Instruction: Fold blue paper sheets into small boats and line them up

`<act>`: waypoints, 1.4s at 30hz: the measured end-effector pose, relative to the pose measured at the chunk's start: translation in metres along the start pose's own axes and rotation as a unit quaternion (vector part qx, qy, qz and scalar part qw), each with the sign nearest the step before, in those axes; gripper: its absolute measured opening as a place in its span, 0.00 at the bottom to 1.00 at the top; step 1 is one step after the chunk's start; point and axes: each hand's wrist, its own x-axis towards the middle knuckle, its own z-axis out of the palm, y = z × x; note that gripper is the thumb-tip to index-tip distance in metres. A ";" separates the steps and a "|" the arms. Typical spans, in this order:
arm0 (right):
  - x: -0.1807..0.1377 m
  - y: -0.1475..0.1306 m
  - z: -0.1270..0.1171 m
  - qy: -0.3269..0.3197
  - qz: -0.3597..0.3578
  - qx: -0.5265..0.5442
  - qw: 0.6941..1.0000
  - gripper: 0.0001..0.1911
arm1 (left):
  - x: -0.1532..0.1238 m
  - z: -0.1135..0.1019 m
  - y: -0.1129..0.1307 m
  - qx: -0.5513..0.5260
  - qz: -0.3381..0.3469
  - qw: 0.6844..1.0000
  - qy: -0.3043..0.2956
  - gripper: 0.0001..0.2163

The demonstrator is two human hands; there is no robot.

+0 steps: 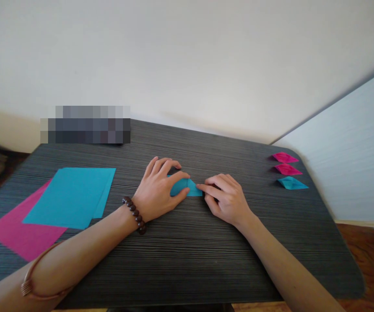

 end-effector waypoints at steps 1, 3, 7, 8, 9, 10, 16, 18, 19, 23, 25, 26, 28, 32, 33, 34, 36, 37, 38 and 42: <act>0.001 0.000 0.001 -0.008 -0.002 -0.004 1.000 0.12 | 0.000 0.000 0.000 -0.005 -0.002 1.000 0.000 0.13; 0.002 0.000 0.001 -0.016 -0.007 -0.010 1.000 0.12 | 0.001 0.000 -0.001 -0.008 -0.002 1.000 -0.002 0.15; 0.002 -0.002 0.000 -0.028 -0.011 -0.022 0.999 0.11 | 0.000 -0.001 -0.003 0.005 0.020 1.000 -0.019 0.13; 0.003 -0.002 -0.001 -0.032 -0.011 -0.025 0.999 0.11 | 0.000 -0.001 -0.003 0.007 0.025 0.999 -0.021 0.12; 0.003 -0.003 -0.002 -0.034 -0.013 -0.028 0.999 0.11 | 0.000 -0.002 -0.004 0.009 0.026 0.999 -0.021 0.11; 0.004 -0.003 -0.002 -0.037 -0.014 -0.030 0.999 0.11 | 0.000 -0.002 -0.003 0.010 0.027 0.999 -0.019 0.11; 0.006 -0.006 -0.002 -0.043 -0.023 -0.049 0.998 0.10 | 0.000 -0.003 -0.002 0.012 0.016 1.000 -0.007 0.11; 0.005 -0.008 -0.001 -0.039 -0.010 -0.054 0.998 0.10 | 0.000 -0.004 -0.006 0.000 0.028 1.000 -0.013 0.12; 0.005 -0.009 0.000 -0.037 0.000 -0.056 0.998 0.11 | 0.001 -0.005 -0.008 -0.009 0.042 0.999 -0.020 0.12; 0.005 -0.014 0.000 -0.029 0.034 -0.055 0.997 0.11 | 0.003 -0.012 -0.019 -0.050 0.124 0.989 -0.069 0.13; 0.006 -0.016 -0.001 -0.028 0.046 -0.053 0.997 0.12 | 0.004 -0.015 -0.022 -0.057 0.151 0.984 -0.079 0.16; 0.006 -0.017 -0.002 -0.030 0.052 -0.051 0.997 0.12 | 0.005 -0.016 -0.024 -0.059 0.159 0.982 -0.081 0.17; 0.007 -0.018 -0.003 -0.035 0.059 -0.045 0.997 0.12 | 0.005 -0.017 -0.027 -0.066 0.168 0.980 -0.079 0.19; 0.008 -0.015 -0.003 -0.039 0.074 -0.024 0.996 0.13 | 0.004 -0.015 -0.033 -0.077 0.191 0.976 -0.071 0.17; 0.008 -0.013 -0.002 -0.037 0.081 -0.018 0.996 0.13 | 0.004 -0.015 -0.034 -0.073 0.198 0.974 -0.076 0.17; 0.008 -0.011 -0.001 -0.034 0.088 -0.012 0.995 0.14 | 0.003 -0.014 -0.035 -0.066 0.202 0.974 -0.082 0.17; 0.008 -0.008 0.001 -0.019 0.106 -0.003 0.994 0.15 | 0.003 -0.012 -0.033 -0.046 0.198 0.975 -0.087 0.17; 0.008 -0.007 0.002 -0.011 0.113 0.002 0.994 0.15 | 0.003 -0.011 -0.032 -0.034 0.193 0.977 -0.083 0.17; 0.008 -0.007 0.002 -0.005 0.117 0.006 0.993 0.14 | 0.003 -0.010 -0.030 -0.022 0.186 0.979 -0.076 0.17; 0.010 -0.015 0.003 -0.030 0.090 0.031 0.995 0.13 | 0.002 -0.006 -0.022 0.022 0.174 0.983 -0.051 0.16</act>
